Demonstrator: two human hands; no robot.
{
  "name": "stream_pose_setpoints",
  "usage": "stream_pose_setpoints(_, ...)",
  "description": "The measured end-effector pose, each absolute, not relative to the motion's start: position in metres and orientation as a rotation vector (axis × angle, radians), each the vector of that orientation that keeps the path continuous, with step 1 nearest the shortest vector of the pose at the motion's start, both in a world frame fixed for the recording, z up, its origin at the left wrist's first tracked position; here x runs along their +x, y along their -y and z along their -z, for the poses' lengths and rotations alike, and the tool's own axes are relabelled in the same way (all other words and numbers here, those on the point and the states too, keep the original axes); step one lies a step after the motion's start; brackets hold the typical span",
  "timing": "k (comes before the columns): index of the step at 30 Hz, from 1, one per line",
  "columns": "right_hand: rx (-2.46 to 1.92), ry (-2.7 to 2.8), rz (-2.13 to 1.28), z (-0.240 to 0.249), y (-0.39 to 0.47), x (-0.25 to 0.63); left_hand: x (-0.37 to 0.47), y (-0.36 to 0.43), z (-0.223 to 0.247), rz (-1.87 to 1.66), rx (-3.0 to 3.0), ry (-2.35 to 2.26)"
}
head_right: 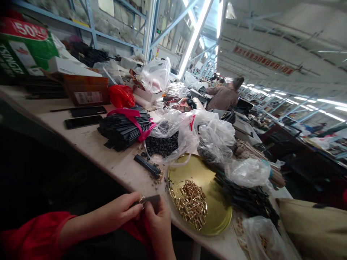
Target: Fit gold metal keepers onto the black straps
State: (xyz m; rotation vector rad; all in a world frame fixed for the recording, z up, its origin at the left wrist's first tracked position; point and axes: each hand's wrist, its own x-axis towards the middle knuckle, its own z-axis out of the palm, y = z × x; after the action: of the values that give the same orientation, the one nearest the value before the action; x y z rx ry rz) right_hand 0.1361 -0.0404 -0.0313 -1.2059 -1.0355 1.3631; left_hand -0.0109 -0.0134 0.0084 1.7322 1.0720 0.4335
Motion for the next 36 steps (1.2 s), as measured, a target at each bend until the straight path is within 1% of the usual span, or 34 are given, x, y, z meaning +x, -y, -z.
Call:
stream_pose_setpoints(3, -1.152, 0.920, -1.499, 0.026, 0.031, 0.134, -0.014, 0.004, -0.013, -0.386, 1.652, -1.030)
stream_pose_setpoints(5, -1.185, 0.952, -1.465, 0.025, 0.026, 0.132, -0.016, -0.004, -0.011, -0.375, 1.592, -1.029)
stream_pose_setpoints(7, -1.273, 1.108, -1.297, 0.025, 0.023, 0.132, -0.017, -0.013, -0.006, -0.386, 1.541, -1.040)
stream_pose_setpoints(10, -1.361, 1.488, -0.938, 0.023, 0.018, 0.134, -0.018, -0.026, 0.004, -0.397, 1.459, -1.064)
stream_pose_setpoints(12, -1.352, 1.678, -0.808, 0.021, 0.012, 0.137, -0.019, -0.034, 0.010, -0.419, 1.435, -1.093)
stream_pose_setpoints(14, -1.345, 1.803, -0.843, 0.016, -0.002, 0.143, -0.020, -0.041, 0.014, -0.461, 1.481, -1.084)
stream_pose_setpoints(16, -1.359, 1.890, -0.946, 0.009, -0.025, 0.151, -0.021, -0.049, 0.016, -0.473, 1.570, -1.041)
stream_pose_setpoints(18, -1.417, 1.940, -0.938, 0.003, -0.058, 0.161, -0.021, -0.057, 0.018, -0.473, 1.622, -1.056)
stream_pose_setpoints(19, -1.481, 1.933, -0.825, 0.002, -0.078, 0.166, -0.022, -0.062, 0.020, -0.486, 1.620, -1.090)
stream_pose_setpoints(21, -1.766, 2.026, -0.357, 0.005, -0.119, 0.171, -0.021, -0.071, 0.026, -0.523, 1.572, -1.144)
stream_pose_setpoints(23, -1.881, 2.077, -0.230, 0.015, -0.156, 0.170, -0.020, -0.078, 0.035, -0.548, 1.506, -1.146)
stream_pose_setpoints(25, -1.966, 2.124, -0.194, 0.027, -0.181, 0.163, -0.020, -0.084, 0.043, -0.559, 1.459, -1.134)
stream_pose_setpoints(28, -2.058, 2.177, -0.132, 0.039, -0.197, 0.154, -0.020, -0.088, 0.048, -0.566, 1.454, -1.149)
stream_pose_setpoints(36, -2.122, 2.195, -0.079, 0.039, -0.179, 0.154, -0.017, -0.078, 0.028, -0.618, 1.504, -1.197)
